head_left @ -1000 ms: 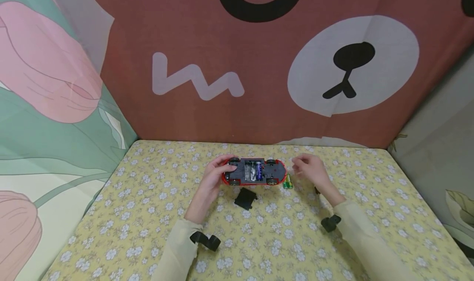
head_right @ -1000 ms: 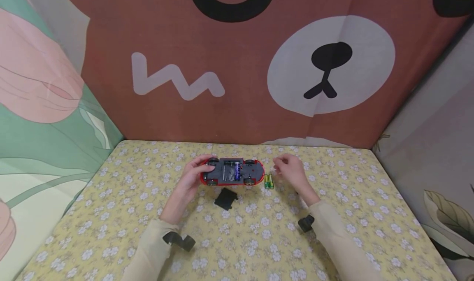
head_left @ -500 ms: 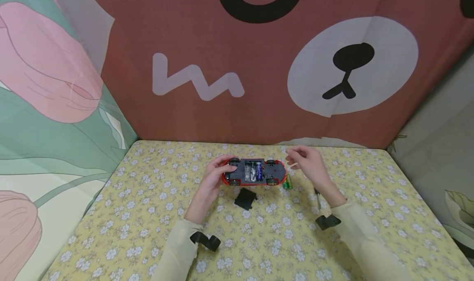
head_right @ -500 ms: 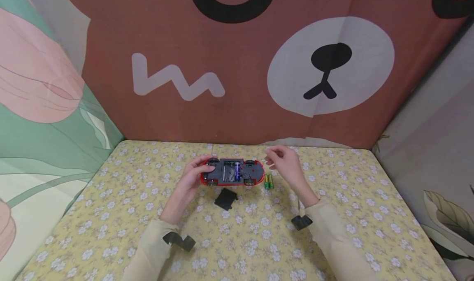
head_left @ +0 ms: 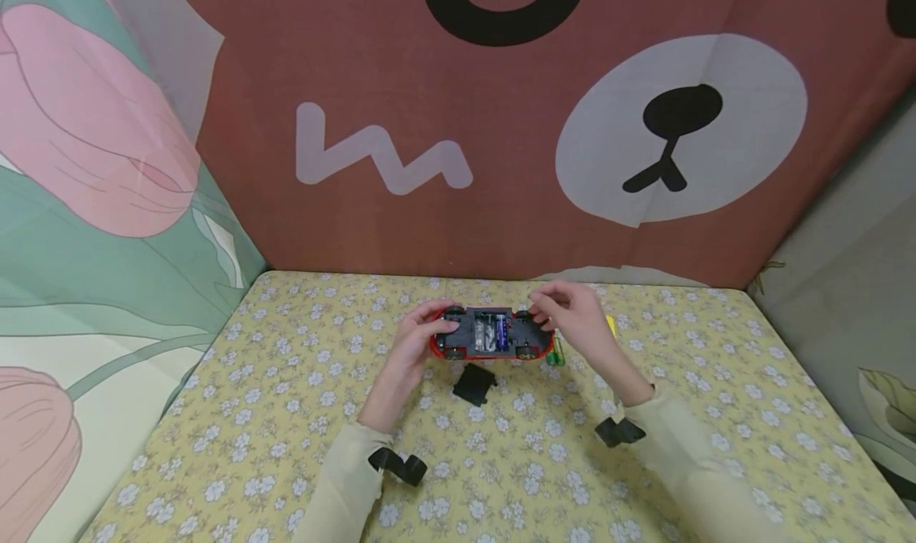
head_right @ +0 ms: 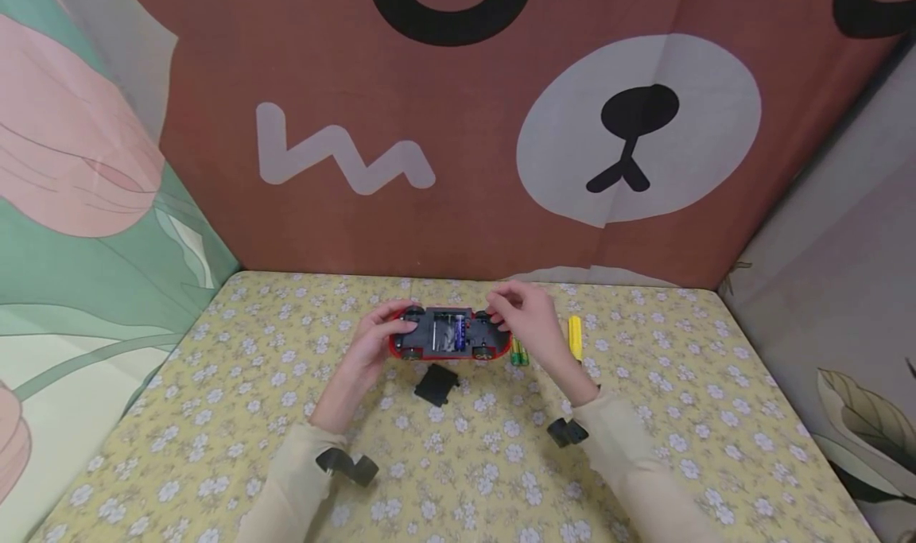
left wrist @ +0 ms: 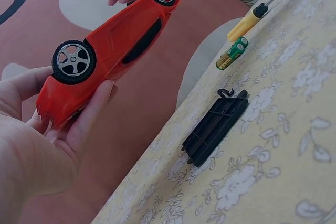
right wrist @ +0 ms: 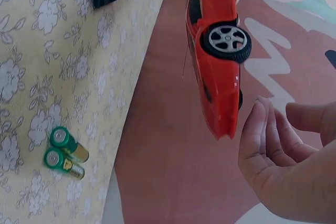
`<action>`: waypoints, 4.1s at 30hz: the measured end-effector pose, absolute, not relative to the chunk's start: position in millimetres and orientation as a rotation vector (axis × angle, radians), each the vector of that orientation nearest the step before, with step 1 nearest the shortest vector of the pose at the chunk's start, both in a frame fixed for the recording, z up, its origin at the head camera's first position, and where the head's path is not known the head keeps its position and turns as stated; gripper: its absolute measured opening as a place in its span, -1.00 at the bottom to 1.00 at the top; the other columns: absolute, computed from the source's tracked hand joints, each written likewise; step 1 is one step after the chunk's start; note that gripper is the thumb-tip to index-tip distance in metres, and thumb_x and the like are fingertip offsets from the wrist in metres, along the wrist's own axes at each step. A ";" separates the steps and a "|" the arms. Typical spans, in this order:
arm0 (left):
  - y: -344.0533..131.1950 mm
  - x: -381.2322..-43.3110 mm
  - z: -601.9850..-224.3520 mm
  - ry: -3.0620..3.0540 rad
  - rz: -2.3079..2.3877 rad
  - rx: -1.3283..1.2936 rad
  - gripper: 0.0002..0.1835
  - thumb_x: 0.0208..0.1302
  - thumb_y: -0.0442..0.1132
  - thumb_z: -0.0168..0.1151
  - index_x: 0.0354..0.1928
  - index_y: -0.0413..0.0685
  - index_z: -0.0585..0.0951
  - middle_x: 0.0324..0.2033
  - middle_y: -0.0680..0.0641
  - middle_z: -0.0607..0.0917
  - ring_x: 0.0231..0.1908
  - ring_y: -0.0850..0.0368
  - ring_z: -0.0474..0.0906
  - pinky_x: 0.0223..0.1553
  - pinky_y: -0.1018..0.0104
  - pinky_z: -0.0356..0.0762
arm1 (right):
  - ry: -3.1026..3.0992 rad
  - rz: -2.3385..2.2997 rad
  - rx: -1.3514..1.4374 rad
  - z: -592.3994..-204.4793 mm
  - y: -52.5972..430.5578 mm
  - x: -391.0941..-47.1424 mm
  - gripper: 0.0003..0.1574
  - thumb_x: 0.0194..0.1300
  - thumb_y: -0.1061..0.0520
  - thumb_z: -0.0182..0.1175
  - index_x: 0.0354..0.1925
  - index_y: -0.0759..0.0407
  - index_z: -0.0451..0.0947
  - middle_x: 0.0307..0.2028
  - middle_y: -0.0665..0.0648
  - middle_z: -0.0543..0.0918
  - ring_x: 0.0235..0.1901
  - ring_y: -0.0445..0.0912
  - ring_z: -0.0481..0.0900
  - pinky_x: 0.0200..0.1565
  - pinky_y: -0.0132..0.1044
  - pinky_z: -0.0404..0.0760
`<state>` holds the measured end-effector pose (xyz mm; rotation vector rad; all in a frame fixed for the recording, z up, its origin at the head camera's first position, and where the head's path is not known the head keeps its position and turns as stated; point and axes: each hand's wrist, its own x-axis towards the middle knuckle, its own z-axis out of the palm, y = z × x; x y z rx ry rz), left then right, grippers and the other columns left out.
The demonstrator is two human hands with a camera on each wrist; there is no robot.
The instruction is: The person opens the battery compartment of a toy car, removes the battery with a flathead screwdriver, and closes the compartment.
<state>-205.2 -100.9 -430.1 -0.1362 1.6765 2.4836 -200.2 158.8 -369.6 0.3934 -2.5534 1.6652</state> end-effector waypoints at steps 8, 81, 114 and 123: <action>-100.1 -205.1 -430.0 1.692 2.481 -0.150 -0.57 0.20 -0.49 0.34 0.15 -0.20 0.68 0.04 -0.07 0.71 0.03 -0.01 0.61 -0.18 0.30 0.69 | -2.570 1.630 0.431 -371.7 147.6 -199.2 -0.74 0.53 0.15 0.21 -0.05 0.35 0.68 -0.27 0.27 0.74 -0.31 0.08 0.72 -0.30 -0.21 0.74; -100.5 -205.4 -436.5 1.748 2.425 -0.085 -0.63 0.21 -0.44 0.38 0.07 -0.11 0.73 0.03 -0.02 0.72 -0.08 0.08 0.69 -0.22 0.26 0.71 | -2.743 1.108 0.546 -384.9 123.3 -196.3 -0.92 0.40 0.22 0.35 -0.25 0.18 0.77 -0.33 0.09 0.74 -0.45 -0.13 0.57 -0.38 -0.18 0.57; -99.3 -208.3 -436.7 1.684 2.465 -0.168 -0.46 0.21 -0.49 0.33 0.28 -0.33 0.57 -0.01 -0.03 0.74 -0.07 0.05 0.66 -0.23 0.31 0.69 | -2.596 1.363 0.475 -378.5 123.1 -192.6 -0.86 0.35 0.22 0.40 -0.13 0.20 0.67 -0.24 0.10 0.73 -0.19 0.02 0.68 -0.17 -0.07 0.65; -99.0 -207.3 -436.9 1.681 2.475 -0.178 -0.58 0.20 -0.49 0.33 0.13 -0.15 0.70 0.01 -0.02 0.73 -0.01 0.03 0.64 -0.20 0.28 0.69 | -2.550 1.370 0.481 -375.9 125.9 -192.8 -0.84 0.36 0.22 0.38 -0.11 0.26 0.71 -0.23 0.14 0.75 -0.18 0.06 0.70 -0.09 0.04 0.67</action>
